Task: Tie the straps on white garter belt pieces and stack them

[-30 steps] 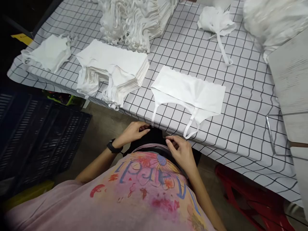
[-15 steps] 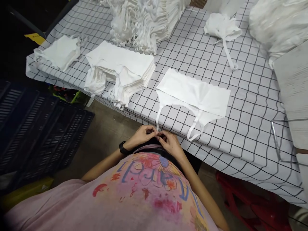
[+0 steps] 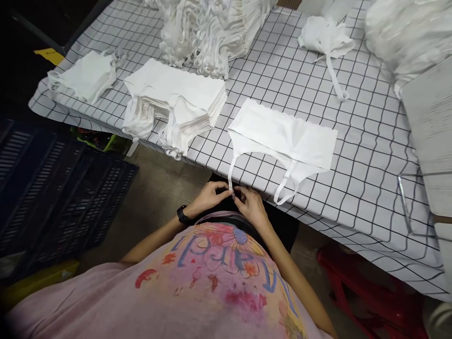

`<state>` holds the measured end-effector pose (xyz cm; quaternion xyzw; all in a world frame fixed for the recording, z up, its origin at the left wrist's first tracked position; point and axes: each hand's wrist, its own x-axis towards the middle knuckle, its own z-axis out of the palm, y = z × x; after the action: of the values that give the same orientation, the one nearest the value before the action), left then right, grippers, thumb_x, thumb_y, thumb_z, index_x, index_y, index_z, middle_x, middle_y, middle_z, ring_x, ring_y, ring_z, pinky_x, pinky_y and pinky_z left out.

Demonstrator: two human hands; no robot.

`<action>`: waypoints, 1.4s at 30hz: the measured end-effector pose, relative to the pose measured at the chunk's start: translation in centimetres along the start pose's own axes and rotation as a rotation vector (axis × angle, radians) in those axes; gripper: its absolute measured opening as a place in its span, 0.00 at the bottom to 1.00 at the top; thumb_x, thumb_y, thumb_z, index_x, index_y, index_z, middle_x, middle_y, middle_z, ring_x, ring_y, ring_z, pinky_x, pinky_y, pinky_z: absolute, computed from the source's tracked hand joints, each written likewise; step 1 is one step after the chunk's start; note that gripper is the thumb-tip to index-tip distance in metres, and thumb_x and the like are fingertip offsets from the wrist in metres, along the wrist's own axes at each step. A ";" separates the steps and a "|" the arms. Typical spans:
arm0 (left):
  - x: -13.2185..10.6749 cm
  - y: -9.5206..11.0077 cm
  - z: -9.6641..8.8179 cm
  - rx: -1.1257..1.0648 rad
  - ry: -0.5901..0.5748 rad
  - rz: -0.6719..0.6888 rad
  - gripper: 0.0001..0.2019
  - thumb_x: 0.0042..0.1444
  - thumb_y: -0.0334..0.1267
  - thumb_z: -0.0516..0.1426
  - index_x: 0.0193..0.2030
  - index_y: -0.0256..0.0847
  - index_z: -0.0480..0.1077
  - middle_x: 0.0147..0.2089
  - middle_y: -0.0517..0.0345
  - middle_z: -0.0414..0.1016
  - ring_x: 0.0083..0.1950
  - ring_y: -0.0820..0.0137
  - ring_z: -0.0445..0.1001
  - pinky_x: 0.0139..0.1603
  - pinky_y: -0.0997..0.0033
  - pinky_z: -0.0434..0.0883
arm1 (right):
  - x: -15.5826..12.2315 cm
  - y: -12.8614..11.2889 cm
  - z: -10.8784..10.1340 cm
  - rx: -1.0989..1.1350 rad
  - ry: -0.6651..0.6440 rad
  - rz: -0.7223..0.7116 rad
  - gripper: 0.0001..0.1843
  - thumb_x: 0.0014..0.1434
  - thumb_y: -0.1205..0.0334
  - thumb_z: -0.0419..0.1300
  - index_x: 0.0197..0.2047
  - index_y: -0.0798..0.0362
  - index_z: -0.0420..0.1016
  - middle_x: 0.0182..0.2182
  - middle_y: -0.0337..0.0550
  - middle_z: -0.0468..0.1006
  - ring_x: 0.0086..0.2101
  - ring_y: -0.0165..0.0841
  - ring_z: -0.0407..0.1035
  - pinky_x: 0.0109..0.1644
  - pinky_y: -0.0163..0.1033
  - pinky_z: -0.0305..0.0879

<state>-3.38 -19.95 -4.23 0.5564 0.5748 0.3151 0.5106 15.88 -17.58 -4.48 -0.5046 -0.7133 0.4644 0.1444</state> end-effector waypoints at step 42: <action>-0.3 6.2 -1.6 -0.726 0.080 -0.300 0.21 0.47 0.50 0.73 0.33 0.36 0.73 0.31 0.57 0.81 0.31 0.71 0.81 0.37 0.70 0.83 | -6.5 -7.2 -6.4 0.728 -0.086 0.297 0.14 0.60 0.49 0.71 0.43 0.49 0.83 0.35 0.46 0.85 0.35 0.36 0.78 0.39 0.39 0.73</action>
<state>-2.92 -18.76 2.01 0.2368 0.5206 0.4412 0.6915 18.92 -20.23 6.39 -0.4982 -0.4269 0.7233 0.2153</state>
